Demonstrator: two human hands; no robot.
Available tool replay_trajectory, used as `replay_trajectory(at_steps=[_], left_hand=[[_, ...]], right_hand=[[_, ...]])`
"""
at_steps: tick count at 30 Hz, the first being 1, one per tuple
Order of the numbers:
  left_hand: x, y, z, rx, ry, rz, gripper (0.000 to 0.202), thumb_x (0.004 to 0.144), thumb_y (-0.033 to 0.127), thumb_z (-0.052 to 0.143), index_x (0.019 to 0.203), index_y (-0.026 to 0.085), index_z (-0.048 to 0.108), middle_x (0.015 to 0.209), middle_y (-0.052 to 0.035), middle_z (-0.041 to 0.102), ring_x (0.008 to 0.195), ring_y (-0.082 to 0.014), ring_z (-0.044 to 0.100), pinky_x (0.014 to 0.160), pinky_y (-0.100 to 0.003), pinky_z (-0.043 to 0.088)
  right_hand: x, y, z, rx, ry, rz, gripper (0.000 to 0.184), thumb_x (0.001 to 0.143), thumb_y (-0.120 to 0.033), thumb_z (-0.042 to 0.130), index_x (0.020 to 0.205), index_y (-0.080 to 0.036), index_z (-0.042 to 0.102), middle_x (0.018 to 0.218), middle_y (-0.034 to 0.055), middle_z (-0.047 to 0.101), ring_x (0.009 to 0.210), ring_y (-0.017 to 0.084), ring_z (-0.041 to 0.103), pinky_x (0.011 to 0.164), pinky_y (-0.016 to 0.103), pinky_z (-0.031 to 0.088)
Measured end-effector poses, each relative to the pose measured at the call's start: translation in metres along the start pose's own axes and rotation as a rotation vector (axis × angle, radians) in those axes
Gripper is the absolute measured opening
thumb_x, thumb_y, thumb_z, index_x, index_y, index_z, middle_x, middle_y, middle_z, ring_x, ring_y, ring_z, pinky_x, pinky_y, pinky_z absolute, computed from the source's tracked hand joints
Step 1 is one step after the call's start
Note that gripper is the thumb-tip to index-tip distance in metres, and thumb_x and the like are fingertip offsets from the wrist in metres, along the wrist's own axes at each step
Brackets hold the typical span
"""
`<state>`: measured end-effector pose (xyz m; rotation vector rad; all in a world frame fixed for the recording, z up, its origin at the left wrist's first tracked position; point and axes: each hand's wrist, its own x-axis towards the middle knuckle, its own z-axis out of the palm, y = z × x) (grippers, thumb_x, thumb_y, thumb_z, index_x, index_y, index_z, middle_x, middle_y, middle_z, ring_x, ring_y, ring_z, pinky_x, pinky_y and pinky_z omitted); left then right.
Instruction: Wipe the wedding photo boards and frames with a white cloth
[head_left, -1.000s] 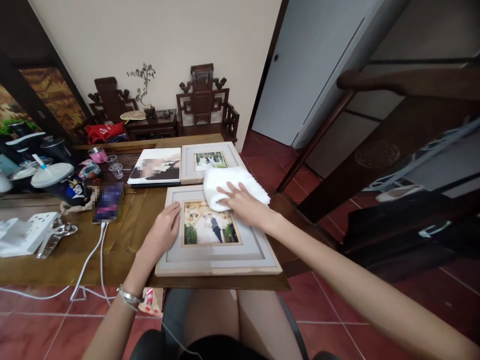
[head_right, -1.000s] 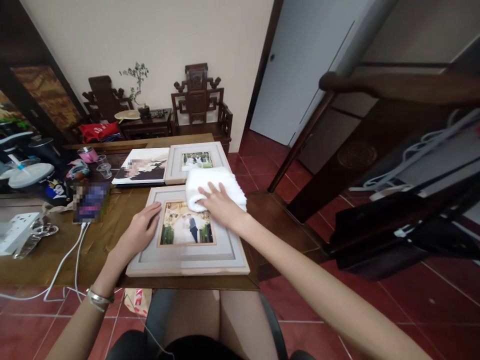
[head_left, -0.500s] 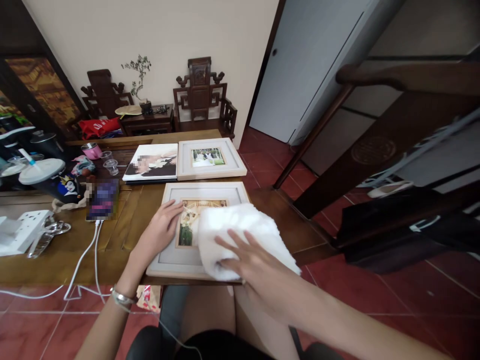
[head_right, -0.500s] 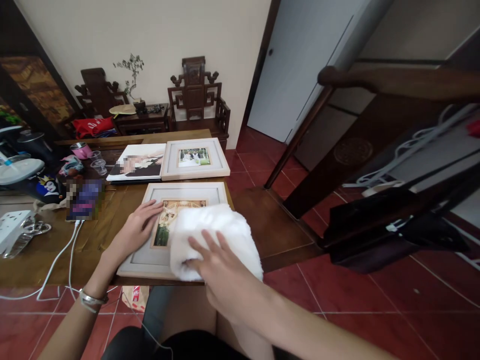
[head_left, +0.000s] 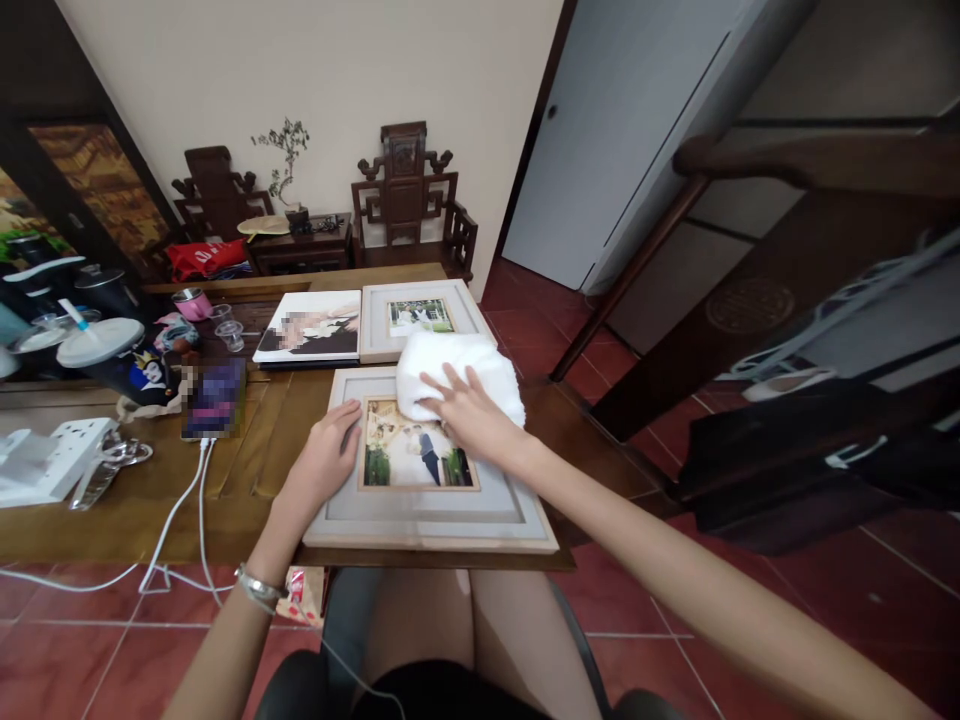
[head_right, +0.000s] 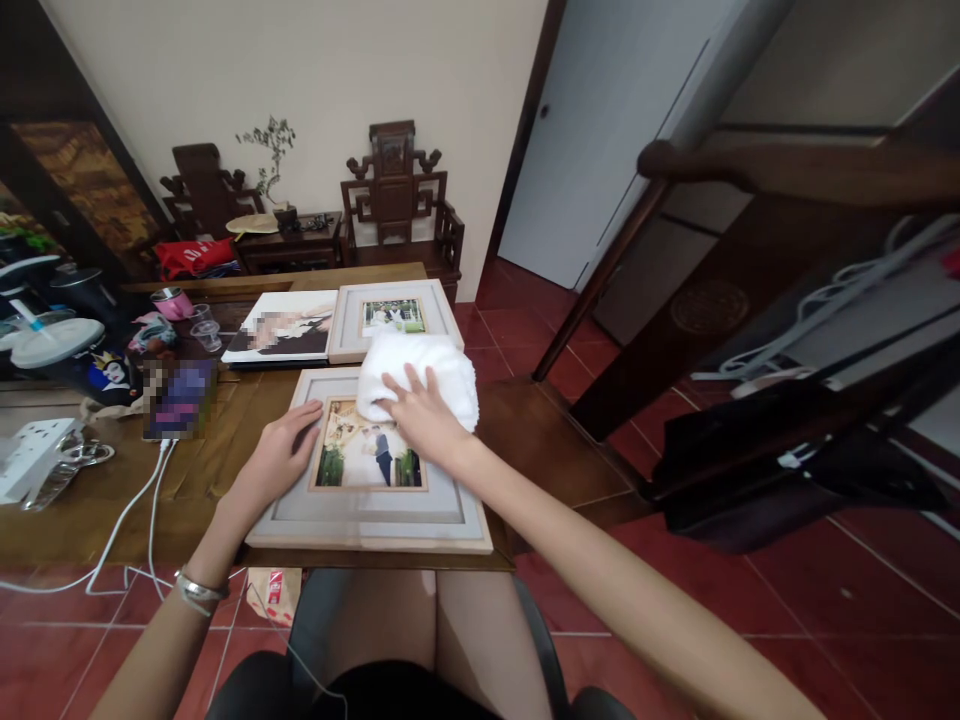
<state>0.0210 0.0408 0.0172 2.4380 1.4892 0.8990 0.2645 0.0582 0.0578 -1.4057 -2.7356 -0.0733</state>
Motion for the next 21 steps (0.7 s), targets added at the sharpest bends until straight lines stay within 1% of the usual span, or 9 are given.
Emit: replay_trajectory(at_steps=[3,5,7,9,11,13,15,18,21], left_hand=[[0.0,0.001,0.001,-0.011,0.021,0.007,0.034,0.092,0.021,0.045,0.119,0.013,0.065,0.128,-0.0139,0.064,0.123,-0.0258,0.058,0.108,-0.048,0.045],[0.0,0.002,0.001,-0.018,0.028,0.011,0.035,0.092,0.02,0.045,0.12,0.014,0.065,0.129,-0.0134,0.064,0.123,-0.0253,0.058,0.109,-0.047,0.044],[0.0,0.004,0.0,-0.014,0.025,0.011,0.035,0.093,0.02,0.044,0.121,0.013,0.064,0.13,-0.0137,0.063,0.123,-0.025,0.058,0.109,-0.046,0.044],[0.0,0.005,0.0,0.003,0.015,0.009,0.035,0.093,0.019,0.044,0.12,0.011,0.064,0.129,-0.0148,0.063,0.123,-0.0252,0.058,0.109,-0.046,0.044],[0.001,0.005,0.0,0.022,0.015,0.007,0.034,0.092,0.018,0.045,0.118,0.009,0.065,0.127,-0.0163,0.064,0.121,-0.0257,0.059,0.108,-0.045,0.044],[0.003,0.003,0.001,0.032,0.019,0.006,0.033,0.092,0.017,0.045,0.117,0.009,0.065,0.126,-0.0171,0.065,0.12,-0.0261,0.06,0.107,-0.045,0.045],[0.004,0.001,0.002,0.034,0.027,0.014,0.033,0.092,0.017,0.045,0.116,0.009,0.066,0.125,-0.0174,0.065,0.12,-0.0263,0.059,0.107,-0.046,0.045],[0.006,-0.001,0.003,0.031,0.017,0.036,0.034,0.093,0.018,0.043,0.117,0.007,0.065,0.126,-0.0186,0.065,0.122,-0.0272,0.058,0.108,-0.046,0.044],[0.006,-0.001,0.002,0.026,-0.013,0.056,0.038,0.095,0.02,0.042,0.121,0.001,0.062,0.127,-0.021,0.063,0.124,-0.029,0.056,0.11,-0.045,0.042]], right_hand=[[-0.033,-0.019,-0.009,0.058,-0.083,-0.067,0.062,0.074,0.009,0.047,0.13,-0.014,0.06,0.15,0.0183,0.041,0.141,0.041,0.028,0.108,0.065,0.027],[-0.06,-0.034,-0.024,0.156,-0.164,-0.117,0.064,0.072,0.01,0.046,0.129,-0.014,0.06,0.149,0.0176,0.042,0.141,0.039,0.028,0.109,0.064,0.028],[-0.085,-0.047,-0.041,0.274,-0.246,-0.166,0.065,0.07,0.011,0.044,0.126,-0.017,0.062,0.15,0.0142,0.042,0.142,0.036,0.028,0.111,0.061,0.029],[-0.101,-0.058,-0.052,0.378,-0.283,-0.209,0.067,0.069,0.011,0.042,0.124,-0.02,0.062,0.151,0.0097,0.042,0.143,0.031,0.029,0.113,0.056,0.029],[-0.107,-0.064,-0.052,0.443,-0.273,-0.236,0.067,0.068,0.01,0.041,0.124,-0.021,0.062,0.153,0.0068,0.04,0.144,0.028,0.027,0.115,0.054,0.028],[-0.103,-0.065,-0.041,0.441,-0.22,-0.228,0.068,0.068,0.009,0.041,0.125,-0.021,0.061,0.154,0.0065,0.038,0.145,0.029,0.023,0.115,0.055,0.026],[-0.09,-0.059,-0.026,0.369,-0.145,-0.193,0.068,0.068,0.009,0.041,0.127,-0.019,0.06,0.154,0.0088,0.037,0.145,0.032,0.02,0.115,0.059,0.024],[-0.058,-0.04,-0.009,0.218,-0.034,-0.112,0.066,0.071,0.01,0.041,0.13,-0.015,0.059,0.153,0.014,0.037,0.144,0.036,0.021,0.114,0.062,0.022],[-0.017,-0.013,-0.009,0.105,0.045,-0.023,0.061,0.075,0.009,0.041,0.131,-0.007,0.057,0.153,0.0188,0.035,0.142,0.04,0.024,0.113,0.063,0.023]])
